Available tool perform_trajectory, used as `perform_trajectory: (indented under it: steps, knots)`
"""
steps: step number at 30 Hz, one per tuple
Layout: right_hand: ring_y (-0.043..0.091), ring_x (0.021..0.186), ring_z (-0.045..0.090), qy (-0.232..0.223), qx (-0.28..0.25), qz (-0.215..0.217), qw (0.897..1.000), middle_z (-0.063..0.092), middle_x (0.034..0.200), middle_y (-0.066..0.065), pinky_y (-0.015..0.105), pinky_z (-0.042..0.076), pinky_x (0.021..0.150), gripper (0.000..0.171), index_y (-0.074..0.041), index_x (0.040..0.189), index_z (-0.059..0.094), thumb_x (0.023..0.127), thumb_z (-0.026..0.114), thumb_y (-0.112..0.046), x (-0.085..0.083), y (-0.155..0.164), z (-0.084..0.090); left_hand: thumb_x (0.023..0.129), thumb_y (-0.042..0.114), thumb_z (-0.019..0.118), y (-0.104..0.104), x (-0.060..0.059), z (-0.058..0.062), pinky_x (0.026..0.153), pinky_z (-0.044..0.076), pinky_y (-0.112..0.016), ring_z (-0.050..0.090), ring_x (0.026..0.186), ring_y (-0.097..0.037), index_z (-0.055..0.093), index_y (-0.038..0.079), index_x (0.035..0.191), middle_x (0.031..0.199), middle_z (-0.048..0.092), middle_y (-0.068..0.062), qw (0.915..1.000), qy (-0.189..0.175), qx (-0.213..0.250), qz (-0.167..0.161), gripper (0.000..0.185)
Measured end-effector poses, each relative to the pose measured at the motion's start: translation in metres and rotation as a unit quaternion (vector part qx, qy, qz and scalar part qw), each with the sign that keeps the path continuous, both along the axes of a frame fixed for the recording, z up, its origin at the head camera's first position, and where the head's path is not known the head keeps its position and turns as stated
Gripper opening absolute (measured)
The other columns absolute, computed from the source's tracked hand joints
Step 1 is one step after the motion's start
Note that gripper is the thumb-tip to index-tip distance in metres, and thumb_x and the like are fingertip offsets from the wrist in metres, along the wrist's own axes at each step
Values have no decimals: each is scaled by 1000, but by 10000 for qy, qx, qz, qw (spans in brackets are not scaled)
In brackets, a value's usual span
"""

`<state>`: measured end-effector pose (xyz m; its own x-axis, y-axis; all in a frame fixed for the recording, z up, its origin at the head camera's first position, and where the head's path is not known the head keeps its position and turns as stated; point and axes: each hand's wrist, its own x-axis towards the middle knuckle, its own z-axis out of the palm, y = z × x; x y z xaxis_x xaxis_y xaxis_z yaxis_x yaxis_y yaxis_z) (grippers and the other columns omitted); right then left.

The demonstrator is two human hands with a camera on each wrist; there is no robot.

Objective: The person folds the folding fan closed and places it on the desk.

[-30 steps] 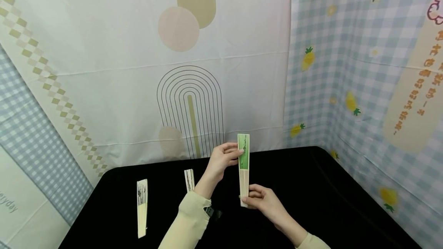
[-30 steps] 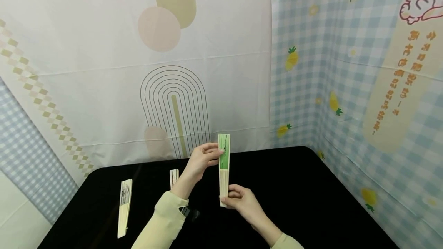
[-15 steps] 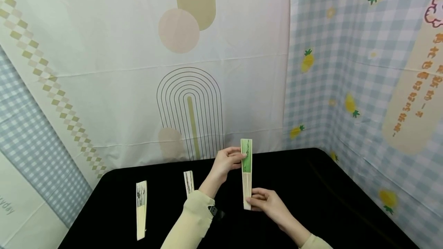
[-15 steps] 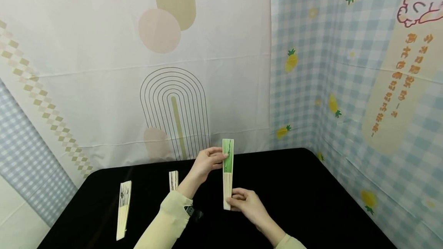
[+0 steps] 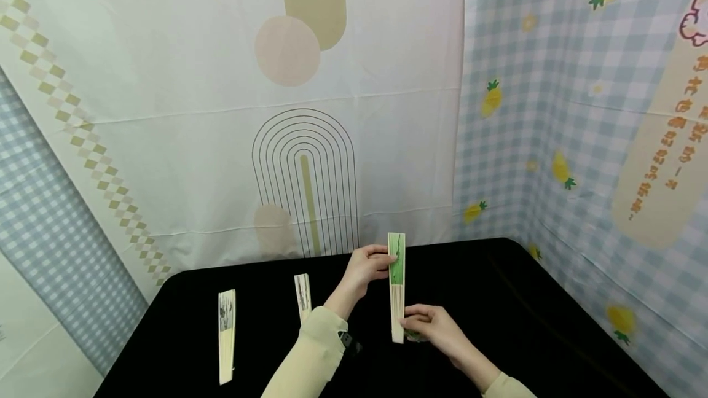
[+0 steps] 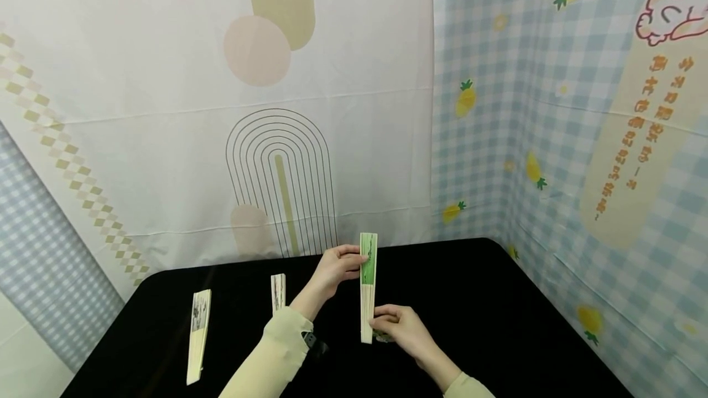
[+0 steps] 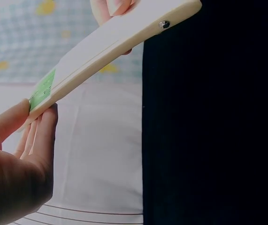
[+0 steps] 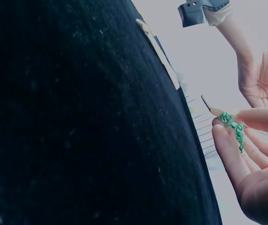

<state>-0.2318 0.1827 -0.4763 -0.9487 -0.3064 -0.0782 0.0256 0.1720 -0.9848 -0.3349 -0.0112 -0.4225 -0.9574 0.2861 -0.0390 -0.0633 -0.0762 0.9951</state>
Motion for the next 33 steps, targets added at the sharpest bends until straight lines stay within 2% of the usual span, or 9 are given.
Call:
perform_trajectory:
  steps: [9,14,19,27,33]
  knots:
    - [23,91,71,44,208,84,9997,74,104,13,36,60,75,44,9,124,64,98,69,-25,-3,2,-8,93,13,74,1,-1,-15,86,60,-43,72,94,-25,65,-2,127,108,73,-13,10000,-25,-63,31,39]
    - [24,91,71,97,160,119,9998,74,101,13,36,60,75,40,10,120,65,97,70,-22,-2,0,-11,91,12,75,2,0,-21,82,61,-40,72,93,-24,66,-3,125,106,73,-13,9999,17,-111,66,38]
    - [24,90,71,110,141,99,9998,74,99,13,37,61,75,37,11,117,65,96,71,-19,-2,-2,-14,91,11,75,2,1,-25,80,61,-40,72,91,-24,65,-4,125,105,73,-14,9998,90,-131,81,38]
    - [25,89,71,159,234,122,9995,74,97,11,37,61,74,36,12,116,65,95,72,-16,-3,-3,-19,92,11,74,2,3,-29,89,57,-52,72,91,-26,64,-5,127,105,73,-14,9998,91,-159,61,40]
    - [24,89,71,153,271,112,9995,74,97,11,37,61,74,36,11,116,65,94,72,-16,-4,-3,-22,92,10,74,3,4,-29,86,58,-51,72,91,-27,63,-6,126,104,73,-14,9996,162,-213,117,40]
